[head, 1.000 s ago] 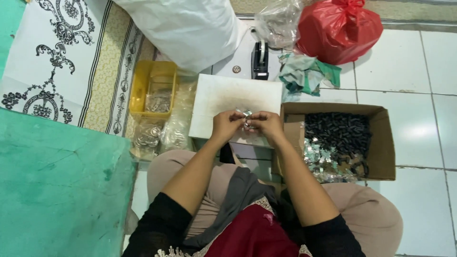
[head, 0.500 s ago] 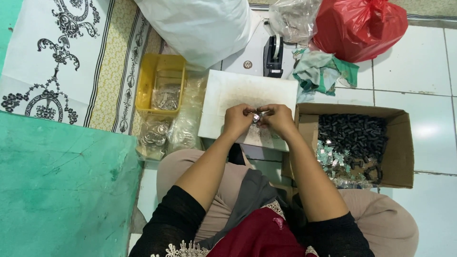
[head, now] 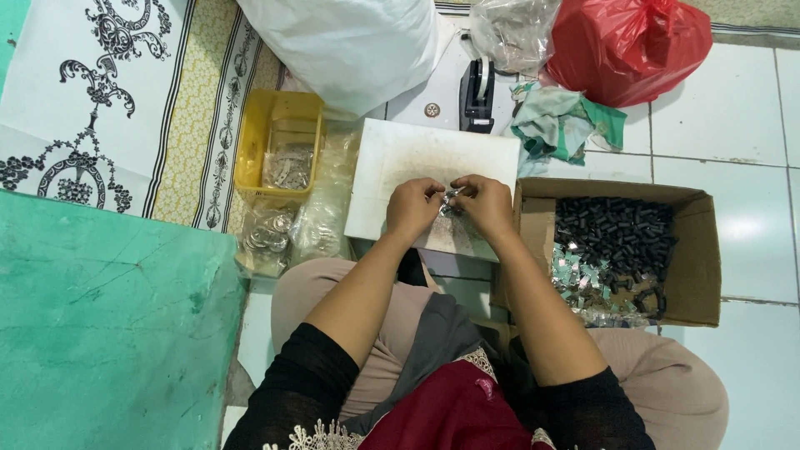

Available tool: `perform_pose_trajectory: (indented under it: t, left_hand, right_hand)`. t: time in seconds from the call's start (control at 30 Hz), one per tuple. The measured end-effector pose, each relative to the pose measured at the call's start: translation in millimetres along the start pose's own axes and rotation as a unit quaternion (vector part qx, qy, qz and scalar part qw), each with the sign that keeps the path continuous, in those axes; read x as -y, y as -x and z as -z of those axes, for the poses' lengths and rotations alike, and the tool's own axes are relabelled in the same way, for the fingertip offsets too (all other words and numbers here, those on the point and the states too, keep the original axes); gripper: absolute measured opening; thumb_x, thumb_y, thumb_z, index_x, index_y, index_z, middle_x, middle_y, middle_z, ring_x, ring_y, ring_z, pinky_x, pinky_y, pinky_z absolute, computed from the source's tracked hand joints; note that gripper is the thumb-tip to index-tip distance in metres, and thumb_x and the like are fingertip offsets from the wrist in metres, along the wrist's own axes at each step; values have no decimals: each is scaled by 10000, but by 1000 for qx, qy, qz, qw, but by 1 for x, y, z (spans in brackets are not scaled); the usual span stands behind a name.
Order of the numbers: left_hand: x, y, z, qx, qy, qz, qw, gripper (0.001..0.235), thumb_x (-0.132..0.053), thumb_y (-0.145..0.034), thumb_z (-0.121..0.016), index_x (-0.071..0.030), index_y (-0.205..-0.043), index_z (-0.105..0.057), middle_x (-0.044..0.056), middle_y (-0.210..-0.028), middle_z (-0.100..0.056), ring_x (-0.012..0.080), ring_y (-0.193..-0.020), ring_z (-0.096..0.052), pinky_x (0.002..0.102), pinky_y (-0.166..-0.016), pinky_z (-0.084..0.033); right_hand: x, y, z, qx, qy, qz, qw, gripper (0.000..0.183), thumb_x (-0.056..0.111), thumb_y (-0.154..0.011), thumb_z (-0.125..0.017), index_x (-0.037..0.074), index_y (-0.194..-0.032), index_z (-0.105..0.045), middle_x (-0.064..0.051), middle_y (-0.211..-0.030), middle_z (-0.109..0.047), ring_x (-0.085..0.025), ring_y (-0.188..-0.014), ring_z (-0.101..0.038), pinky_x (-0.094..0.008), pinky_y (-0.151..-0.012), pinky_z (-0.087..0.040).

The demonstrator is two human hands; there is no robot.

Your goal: The person sits on the floor and sorts small metallic components from a cardboard box onto a white tray. They pick up individual pieces, separate them, and place them into a pile on the tray.

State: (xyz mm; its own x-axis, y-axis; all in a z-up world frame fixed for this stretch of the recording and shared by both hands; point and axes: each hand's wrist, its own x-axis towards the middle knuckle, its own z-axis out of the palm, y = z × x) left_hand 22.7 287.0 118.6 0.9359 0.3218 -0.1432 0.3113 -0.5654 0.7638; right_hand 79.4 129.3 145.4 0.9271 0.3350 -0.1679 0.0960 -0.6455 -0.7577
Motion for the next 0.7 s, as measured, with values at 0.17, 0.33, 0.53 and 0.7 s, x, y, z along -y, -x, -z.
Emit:
perform_pose_trajectory:
  t: [0.17, 0.33, 0.53, 0.7]
  left_hand:
    - [-17, 15, 15, -56, -10, -42, 998, 232, -145, -848, -703, -184, -1065, -776, 75, -925, -757, 267, -818, -751, 398, -768, -609]
    - [-27, 25, 18, -84, 17, -105, 991, 292, -99, -879, -688, -139, -1163, -740, 122, -997, -722, 332, -851, -732, 448, -779, -610]
    - [-50, 53, -2, -57, -12, -277, 959, 276, -62, -887, -697, -144, -1150, -725, 65, -926, -700, 281, -837, -724, 379, -728, -616]
    - [-87, 93, -33, 116, -4, -360, 926, 248, -75, -885, -681, -81, -1132, -692, 130, -948, -698, 361, -902, -703, 459, -776, -602]
  right_hand:
    - [-1, 11, 14, -23, -2, -3, 1000, 332, 50, -816, -789, 119, -1141, -791, -102, -943, -800, -266, -818, -766, -365, -732, -590]
    - [-26, 38, 59, -55, 3, -12, 998, 297, 49, -875, -773, 81, -1170, -781, -160, -993, -786, -306, -845, -767, -411, -718, -599]
    - [-84, 95, 138, -33, 82, -72, 993, 304, 48, -919, -727, 40, -1220, -772, -214, -1037, -779, -412, -923, -748, -488, -770, -600]
    - [-104, 147, 184, 49, 160, -144, 975, 354, 44, -897, -709, 37, -1244, -776, -235, -1054, -800, -450, -1019, -742, -542, -872, -591]
